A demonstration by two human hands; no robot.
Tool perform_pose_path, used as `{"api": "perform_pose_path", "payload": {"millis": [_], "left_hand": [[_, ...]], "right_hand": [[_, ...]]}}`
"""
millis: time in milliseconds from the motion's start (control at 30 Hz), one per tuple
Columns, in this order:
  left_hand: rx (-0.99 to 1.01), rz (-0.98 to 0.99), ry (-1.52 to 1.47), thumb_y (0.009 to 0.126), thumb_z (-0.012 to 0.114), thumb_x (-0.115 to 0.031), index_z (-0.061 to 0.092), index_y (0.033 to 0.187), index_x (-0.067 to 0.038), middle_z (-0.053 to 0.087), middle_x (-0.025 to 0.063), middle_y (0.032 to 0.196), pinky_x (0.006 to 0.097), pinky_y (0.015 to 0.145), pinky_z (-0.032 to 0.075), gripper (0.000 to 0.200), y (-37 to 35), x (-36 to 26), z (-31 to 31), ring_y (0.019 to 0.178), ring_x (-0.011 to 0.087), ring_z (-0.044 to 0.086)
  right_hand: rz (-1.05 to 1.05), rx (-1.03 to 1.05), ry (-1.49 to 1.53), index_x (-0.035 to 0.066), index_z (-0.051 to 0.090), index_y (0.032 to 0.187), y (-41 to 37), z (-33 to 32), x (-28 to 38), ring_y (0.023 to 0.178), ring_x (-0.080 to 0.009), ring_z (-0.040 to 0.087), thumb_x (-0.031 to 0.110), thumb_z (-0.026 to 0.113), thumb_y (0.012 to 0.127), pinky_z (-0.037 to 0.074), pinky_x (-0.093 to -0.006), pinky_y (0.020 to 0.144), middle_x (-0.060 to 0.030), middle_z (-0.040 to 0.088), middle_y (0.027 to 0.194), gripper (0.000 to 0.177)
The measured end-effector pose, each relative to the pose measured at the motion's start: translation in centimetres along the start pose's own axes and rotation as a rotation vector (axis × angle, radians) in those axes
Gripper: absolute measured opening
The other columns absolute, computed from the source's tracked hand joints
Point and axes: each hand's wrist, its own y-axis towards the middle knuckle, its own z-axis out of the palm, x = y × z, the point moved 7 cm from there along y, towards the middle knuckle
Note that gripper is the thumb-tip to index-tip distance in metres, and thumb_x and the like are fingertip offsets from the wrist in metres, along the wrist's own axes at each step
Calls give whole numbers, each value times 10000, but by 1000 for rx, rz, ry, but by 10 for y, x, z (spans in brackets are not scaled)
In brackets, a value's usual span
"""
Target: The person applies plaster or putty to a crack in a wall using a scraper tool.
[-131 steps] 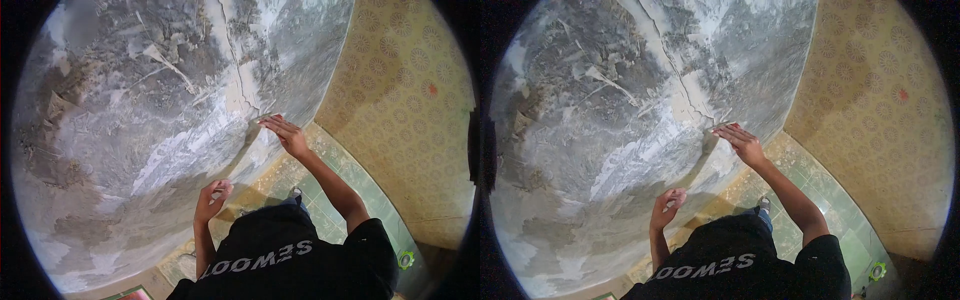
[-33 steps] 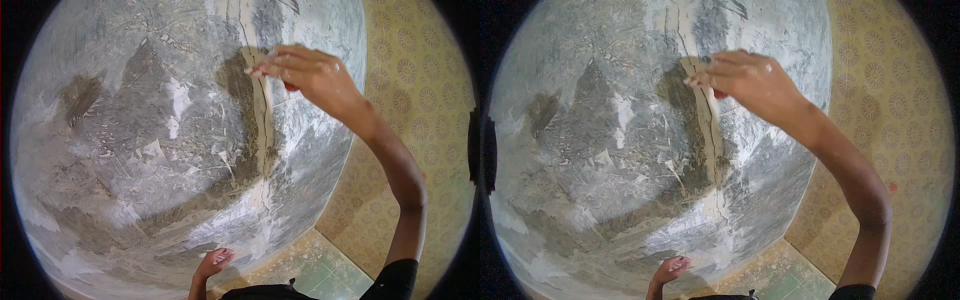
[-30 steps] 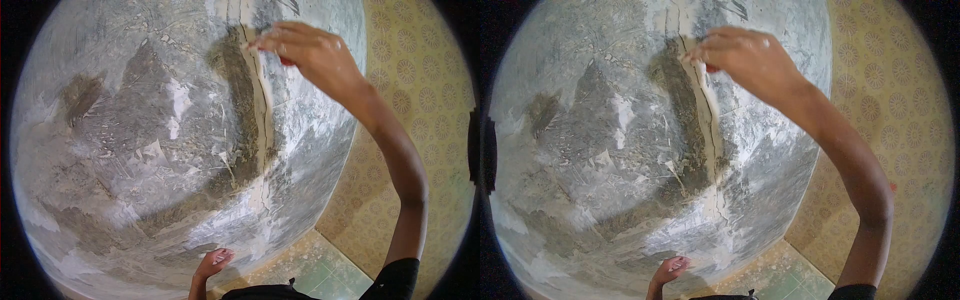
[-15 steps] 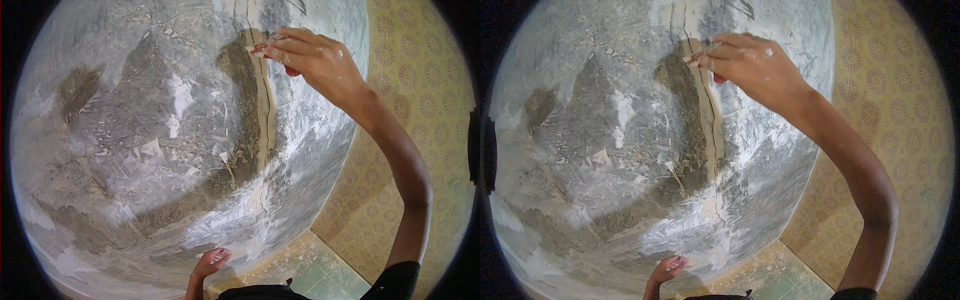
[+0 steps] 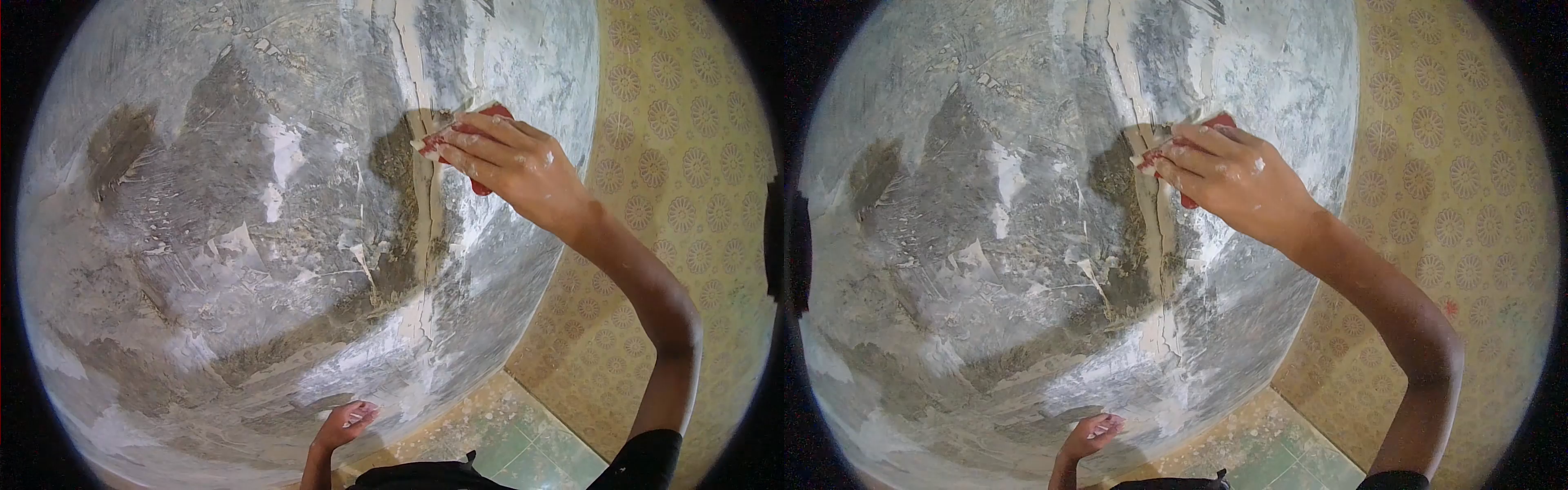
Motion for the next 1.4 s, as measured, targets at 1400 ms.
{"api": "perform_pose_path", "payload": {"millis": [1400], "left_hand": [[-71, -93, -95, 954, 711, -185, 706, 1147, -44, 749, 33, 1020, 288, 824, 516, 239, -26, 12, -1, 906, 110, 667]], "right_hand": [[1408, -319, 1328, -116, 624, 1247, -113, 50, 74, 947, -89, 637, 26, 625, 970, 528, -254, 837, -111, 728, 1063, 312]]}}
